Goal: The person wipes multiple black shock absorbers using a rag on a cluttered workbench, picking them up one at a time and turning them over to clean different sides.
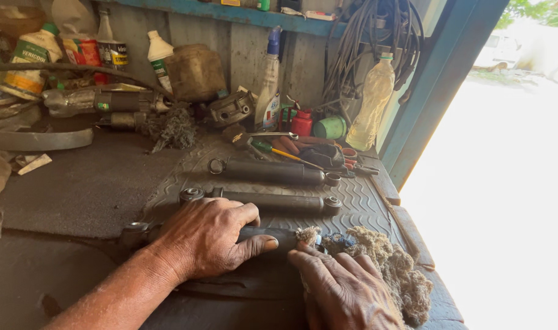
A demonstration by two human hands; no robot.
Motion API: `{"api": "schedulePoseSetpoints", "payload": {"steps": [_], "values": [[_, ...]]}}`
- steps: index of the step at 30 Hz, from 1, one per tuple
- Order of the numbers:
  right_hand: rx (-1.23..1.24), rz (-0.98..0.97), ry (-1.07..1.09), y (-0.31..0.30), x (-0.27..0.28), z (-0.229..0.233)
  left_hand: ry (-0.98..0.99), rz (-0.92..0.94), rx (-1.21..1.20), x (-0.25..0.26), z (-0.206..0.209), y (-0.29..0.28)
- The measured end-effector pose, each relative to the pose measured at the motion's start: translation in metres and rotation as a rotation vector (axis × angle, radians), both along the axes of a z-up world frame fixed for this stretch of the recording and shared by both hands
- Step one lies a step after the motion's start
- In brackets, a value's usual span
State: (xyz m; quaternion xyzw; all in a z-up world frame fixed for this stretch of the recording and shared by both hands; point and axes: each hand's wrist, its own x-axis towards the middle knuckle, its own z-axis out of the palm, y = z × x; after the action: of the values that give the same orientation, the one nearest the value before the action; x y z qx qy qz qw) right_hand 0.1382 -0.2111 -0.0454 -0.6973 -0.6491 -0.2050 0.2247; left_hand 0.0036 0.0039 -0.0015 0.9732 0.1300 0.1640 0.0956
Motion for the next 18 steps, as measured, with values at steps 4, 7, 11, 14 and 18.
{"api": "schedulePoseSetpoints", "payload": {"steps": [4, 7, 11, 14, 18], "values": [[-0.256, -0.048, 0.049, -0.002, 0.006, -0.006, 0.099, 0.069, -0.026, 0.003, 0.002, 0.001], [-0.246, 0.012, 0.062, -0.005, 0.012, -0.015, 0.158, 0.113, -0.030, 0.009, 0.000, 0.005], [0.161, 0.117, 0.428, -0.004, 0.034, -0.013, -0.124, -0.026, 0.128, 0.005, -0.014, 0.003], [0.503, 0.191, 0.805, -0.009, 0.047, -0.004, -0.200, -0.071, 0.212, 0.000, -0.021, 0.003], [0.760, -0.167, 1.250, -0.020, 0.058, 0.027, -0.196, -0.077, 0.196, 0.001, -0.019, 0.003]]}}
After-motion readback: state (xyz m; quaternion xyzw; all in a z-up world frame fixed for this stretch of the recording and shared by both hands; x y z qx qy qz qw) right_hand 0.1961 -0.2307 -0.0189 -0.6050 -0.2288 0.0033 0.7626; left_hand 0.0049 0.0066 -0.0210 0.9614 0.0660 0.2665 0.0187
